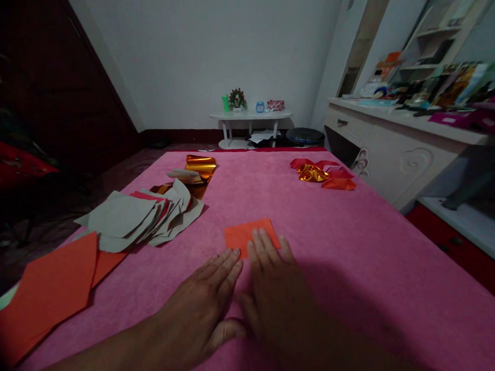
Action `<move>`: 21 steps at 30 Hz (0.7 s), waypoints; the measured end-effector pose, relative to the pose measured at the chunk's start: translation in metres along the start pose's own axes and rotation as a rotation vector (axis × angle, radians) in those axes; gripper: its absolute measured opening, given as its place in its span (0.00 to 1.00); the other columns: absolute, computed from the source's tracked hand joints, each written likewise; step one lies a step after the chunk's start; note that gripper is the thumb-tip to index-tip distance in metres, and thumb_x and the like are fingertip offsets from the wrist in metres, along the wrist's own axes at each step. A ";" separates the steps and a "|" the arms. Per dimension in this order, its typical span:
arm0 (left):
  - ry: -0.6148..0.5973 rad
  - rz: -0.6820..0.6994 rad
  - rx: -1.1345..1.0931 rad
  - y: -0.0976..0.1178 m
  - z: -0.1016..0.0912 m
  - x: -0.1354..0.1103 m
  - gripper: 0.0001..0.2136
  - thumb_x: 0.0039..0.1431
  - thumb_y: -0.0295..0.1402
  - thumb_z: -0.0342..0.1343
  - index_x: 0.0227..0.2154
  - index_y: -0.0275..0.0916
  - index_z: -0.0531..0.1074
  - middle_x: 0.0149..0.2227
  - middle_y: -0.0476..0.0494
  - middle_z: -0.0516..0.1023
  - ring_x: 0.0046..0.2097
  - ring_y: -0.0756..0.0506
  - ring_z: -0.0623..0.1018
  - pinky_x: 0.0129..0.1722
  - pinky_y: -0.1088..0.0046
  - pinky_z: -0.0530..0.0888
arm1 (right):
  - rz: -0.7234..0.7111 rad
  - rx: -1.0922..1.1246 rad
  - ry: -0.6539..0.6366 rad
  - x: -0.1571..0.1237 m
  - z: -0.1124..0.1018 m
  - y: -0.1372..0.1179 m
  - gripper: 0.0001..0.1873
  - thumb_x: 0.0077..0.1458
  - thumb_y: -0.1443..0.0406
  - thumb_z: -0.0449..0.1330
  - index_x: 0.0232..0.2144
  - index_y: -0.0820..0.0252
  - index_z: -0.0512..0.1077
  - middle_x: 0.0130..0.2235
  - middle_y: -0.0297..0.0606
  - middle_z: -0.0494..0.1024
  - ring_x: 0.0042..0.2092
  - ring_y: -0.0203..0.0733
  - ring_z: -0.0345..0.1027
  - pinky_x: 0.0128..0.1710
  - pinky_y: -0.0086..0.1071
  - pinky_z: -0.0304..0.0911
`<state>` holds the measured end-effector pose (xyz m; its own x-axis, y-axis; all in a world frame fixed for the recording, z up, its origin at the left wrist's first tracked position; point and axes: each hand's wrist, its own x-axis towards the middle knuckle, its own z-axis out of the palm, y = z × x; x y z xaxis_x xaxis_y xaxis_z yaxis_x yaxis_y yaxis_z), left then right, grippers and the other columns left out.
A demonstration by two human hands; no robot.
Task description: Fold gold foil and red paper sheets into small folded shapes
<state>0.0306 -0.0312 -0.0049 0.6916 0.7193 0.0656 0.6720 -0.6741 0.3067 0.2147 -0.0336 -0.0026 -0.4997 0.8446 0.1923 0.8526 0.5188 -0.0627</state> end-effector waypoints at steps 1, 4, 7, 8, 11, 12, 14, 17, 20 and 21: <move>0.002 0.009 0.004 0.001 0.000 0.001 0.36 0.57 0.52 0.47 0.60 0.27 0.57 0.63 0.27 0.56 0.65 0.34 0.54 0.64 0.57 0.52 | -0.046 0.049 -0.038 0.004 -0.001 -0.009 0.32 0.52 0.64 0.52 0.58 0.74 0.61 0.62 0.57 0.57 0.63 0.59 0.48 0.60 0.56 0.49; 0.026 0.037 0.014 0.001 0.000 0.002 0.34 0.58 0.51 0.47 0.59 0.29 0.59 0.61 0.30 0.60 0.64 0.36 0.57 0.64 0.59 0.51 | -0.108 0.158 -0.101 0.008 0.000 -0.018 0.35 0.51 0.67 0.50 0.60 0.77 0.55 0.63 0.56 0.53 0.64 0.53 0.47 0.60 0.47 0.54; 0.012 0.045 0.071 -0.001 -0.003 -0.002 0.36 0.59 0.54 0.42 0.61 0.28 0.56 0.63 0.29 0.56 0.65 0.36 0.55 0.63 0.57 0.54 | -0.079 0.147 -0.067 -0.003 0.002 0.000 0.33 0.54 0.63 0.50 0.60 0.76 0.57 0.62 0.56 0.56 0.63 0.53 0.50 0.60 0.48 0.55; -0.004 0.043 0.101 -0.002 -0.005 -0.004 0.36 0.60 0.54 0.40 0.61 0.27 0.55 0.63 0.28 0.55 0.65 0.35 0.54 0.62 0.56 0.55 | -0.060 0.114 -0.046 -0.009 0.003 0.009 0.32 0.55 0.63 0.50 0.59 0.75 0.58 0.62 0.56 0.58 0.63 0.54 0.51 0.59 0.49 0.55; -0.059 0.046 0.180 0.000 -0.014 -0.006 0.36 0.60 0.54 0.40 0.59 0.26 0.57 0.62 0.25 0.57 0.63 0.34 0.58 0.61 0.55 0.58 | 0.004 0.013 0.046 -0.024 0.007 0.035 0.31 0.58 0.59 0.51 0.59 0.71 0.59 0.61 0.55 0.60 0.61 0.54 0.55 0.59 0.51 0.53; -0.072 0.042 0.205 0.003 -0.018 -0.004 0.35 0.59 0.54 0.43 0.58 0.26 0.59 0.60 0.25 0.61 0.62 0.33 0.61 0.60 0.54 0.59 | 0.017 -0.010 0.077 -0.027 0.009 0.040 0.30 0.58 0.59 0.51 0.59 0.71 0.59 0.60 0.56 0.61 0.61 0.54 0.55 0.59 0.52 0.53; -0.076 0.011 0.251 0.013 -0.026 0.006 0.34 0.55 0.52 0.51 0.56 0.28 0.63 0.53 0.25 0.70 0.57 0.30 0.67 0.58 0.49 0.60 | 0.027 -0.039 0.118 -0.028 0.012 0.043 0.29 0.58 0.60 0.51 0.58 0.72 0.61 0.59 0.57 0.63 0.60 0.55 0.57 0.59 0.53 0.53; -0.022 -0.035 0.217 0.034 -0.030 0.032 0.27 0.55 0.47 0.55 0.51 0.31 0.68 0.44 0.31 0.76 0.51 0.31 0.72 0.56 0.47 0.61 | 0.018 -0.019 0.134 -0.023 0.010 0.039 0.25 0.57 0.61 0.51 0.54 0.70 0.65 0.56 0.56 0.68 0.58 0.56 0.60 0.58 0.55 0.53; 0.143 0.044 0.016 0.047 -0.018 0.061 0.36 0.51 0.56 0.52 0.52 0.29 0.65 0.51 0.28 0.71 0.54 0.31 0.69 0.57 0.50 0.62 | -0.053 0.082 0.104 -0.015 0.003 0.035 0.19 0.56 0.64 0.51 0.49 0.59 0.70 0.47 0.48 0.76 0.49 0.54 0.68 0.55 0.51 0.57; 0.197 0.138 -0.083 0.048 -0.011 0.068 0.39 0.50 0.58 0.51 0.55 0.28 0.61 0.56 0.27 0.66 0.58 0.32 0.65 0.59 0.53 0.61 | -0.062 0.113 0.114 -0.013 0.002 0.035 0.17 0.56 0.65 0.51 0.47 0.56 0.71 0.44 0.46 0.78 0.46 0.53 0.70 0.54 0.48 0.59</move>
<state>0.1067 -0.0123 0.0250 0.7051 0.6455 0.2936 0.5448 -0.7581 0.3583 0.2512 -0.0262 -0.0090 -0.5246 0.7933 0.3089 0.7951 0.5863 -0.1553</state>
